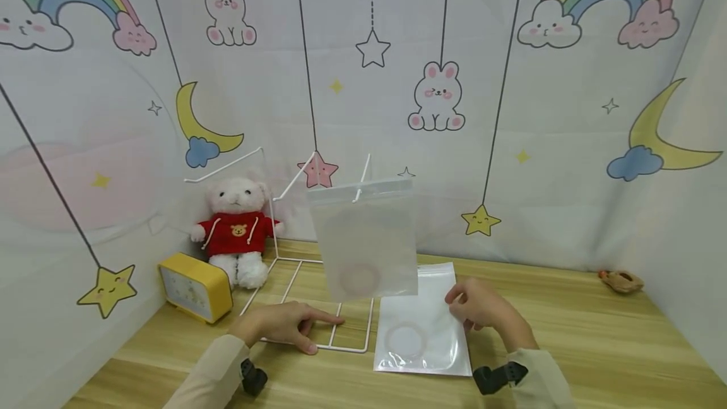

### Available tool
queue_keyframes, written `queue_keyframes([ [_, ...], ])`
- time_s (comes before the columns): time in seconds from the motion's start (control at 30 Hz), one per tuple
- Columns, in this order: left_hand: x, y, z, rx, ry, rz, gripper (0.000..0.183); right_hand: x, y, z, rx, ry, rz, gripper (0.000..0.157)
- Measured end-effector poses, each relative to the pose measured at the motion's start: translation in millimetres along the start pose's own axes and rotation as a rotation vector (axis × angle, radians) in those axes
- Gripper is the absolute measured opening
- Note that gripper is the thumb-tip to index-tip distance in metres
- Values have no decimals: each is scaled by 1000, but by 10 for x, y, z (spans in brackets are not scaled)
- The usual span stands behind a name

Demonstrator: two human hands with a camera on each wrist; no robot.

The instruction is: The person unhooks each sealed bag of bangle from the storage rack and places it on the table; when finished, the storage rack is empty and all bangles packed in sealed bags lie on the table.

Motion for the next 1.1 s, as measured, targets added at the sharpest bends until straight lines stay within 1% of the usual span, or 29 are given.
queue_keyframes([
  [0.1,-3,0,14,9,6,3,61,1,-33,-3,-8,5,31,18],
  [0.27,-2,-3,17,10,14,10,62,17,-44,3,-12,21,51,20],
  [0.53,-6,-4,-5,8,6,9,62,40,-28,1,-12,43,101,25],
  [0.83,-1,-5,-20,3,-7,13,61,75,1,-24,5,40,155,25],
  [1.03,6,-3,-24,-3,-25,8,62,111,60,-9,-4,29,162,28],
  [1.1,8,-5,-28,3,-16,7,62,125,85,-5,-8,28,154,29],
])
Point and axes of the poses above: each hand's wrist, its own x-axis away from the middle knuckle, its own y-axis out of the back of the hand, z = x × y, the point moved 9 cm from there along -x, towards the middle knuckle, and after that the axes turned 7 degrees about y, right-handed, at the moved point
